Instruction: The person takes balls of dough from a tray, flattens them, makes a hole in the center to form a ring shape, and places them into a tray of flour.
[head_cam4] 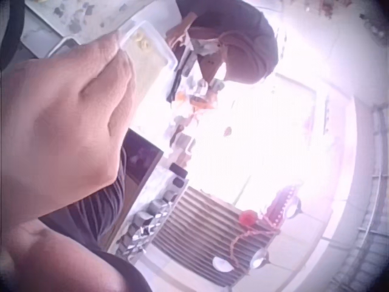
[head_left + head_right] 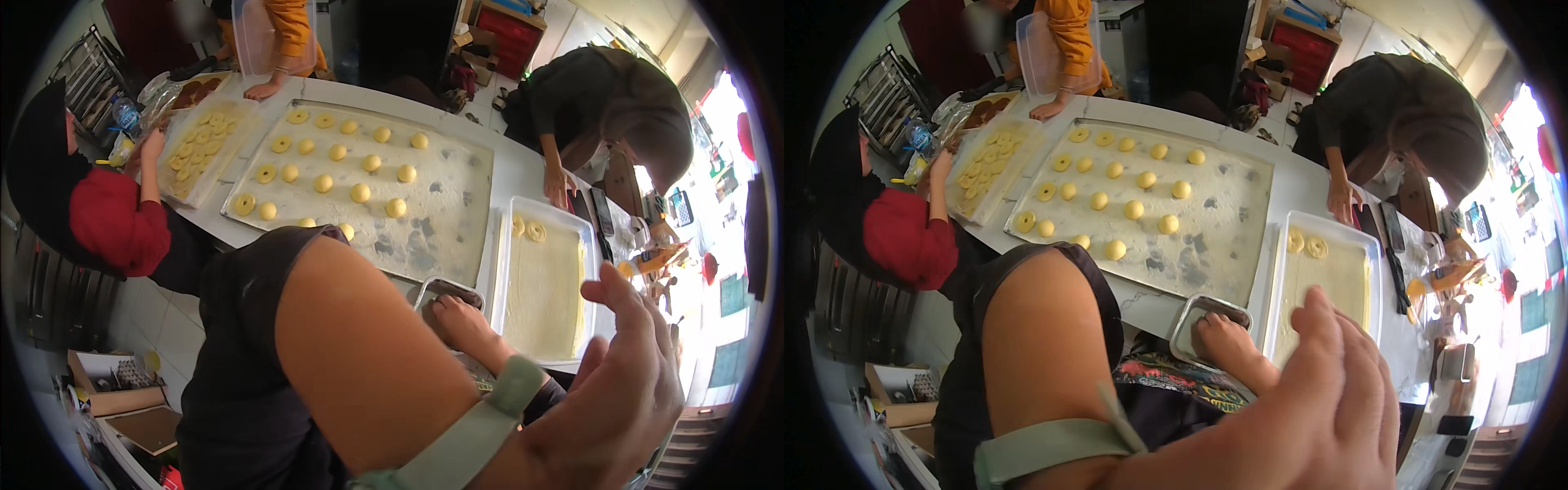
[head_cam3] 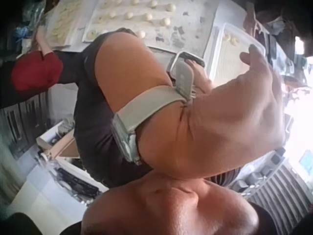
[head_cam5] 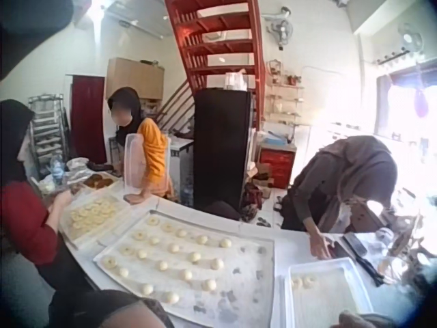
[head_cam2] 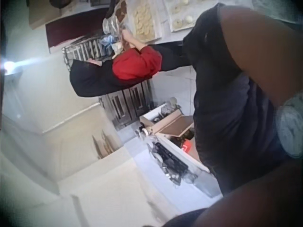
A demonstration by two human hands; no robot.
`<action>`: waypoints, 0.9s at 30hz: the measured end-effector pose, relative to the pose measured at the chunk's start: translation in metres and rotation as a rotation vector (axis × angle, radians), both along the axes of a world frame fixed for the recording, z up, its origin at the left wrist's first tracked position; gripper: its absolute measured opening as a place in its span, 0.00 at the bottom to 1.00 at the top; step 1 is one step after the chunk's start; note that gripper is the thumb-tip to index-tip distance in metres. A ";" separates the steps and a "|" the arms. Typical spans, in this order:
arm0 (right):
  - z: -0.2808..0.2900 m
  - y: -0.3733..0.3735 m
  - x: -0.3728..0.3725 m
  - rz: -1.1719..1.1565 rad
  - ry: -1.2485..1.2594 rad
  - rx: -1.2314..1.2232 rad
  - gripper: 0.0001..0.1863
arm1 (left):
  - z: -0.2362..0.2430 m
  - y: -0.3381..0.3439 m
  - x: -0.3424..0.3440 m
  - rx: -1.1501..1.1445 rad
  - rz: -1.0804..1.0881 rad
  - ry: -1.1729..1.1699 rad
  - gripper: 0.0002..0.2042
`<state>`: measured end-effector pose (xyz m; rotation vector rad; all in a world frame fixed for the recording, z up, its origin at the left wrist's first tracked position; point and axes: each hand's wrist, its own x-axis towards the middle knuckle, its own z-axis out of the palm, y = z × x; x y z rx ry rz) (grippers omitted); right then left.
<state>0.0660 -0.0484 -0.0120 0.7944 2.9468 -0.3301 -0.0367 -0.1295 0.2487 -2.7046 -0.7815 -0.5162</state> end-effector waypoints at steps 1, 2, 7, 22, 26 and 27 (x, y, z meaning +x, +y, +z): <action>-0.005 0.002 0.006 -0.038 -0.004 -0.004 0.12 | 0.004 0.002 -0.001 0.003 -0.015 -0.006 0.06; -0.019 0.003 0.017 -0.076 -0.008 -0.010 0.12 | 0.007 0.006 -0.003 0.000 -0.032 -0.018 0.07; -0.020 -0.001 0.011 -0.055 -0.023 0.012 0.12 | 0.015 -0.019 -0.013 0.036 0.078 -0.038 0.08; -0.015 0.004 0.041 0.165 -0.131 -0.089 0.09 | -0.185 0.086 -0.081 -0.778 0.186 -0.569 0.15; 0.048 0.017 0.042 -0.028 0.139 -0.192 0.11 | -0.264 0.086 -0.083 -1.409 0.187 -1.648 0.25; 0.055 0.025 0.039 -0.124 0.236 -0.236 0.13 | -0.274 0.087 -0.083 -1.652 0.186 -2.022 0.29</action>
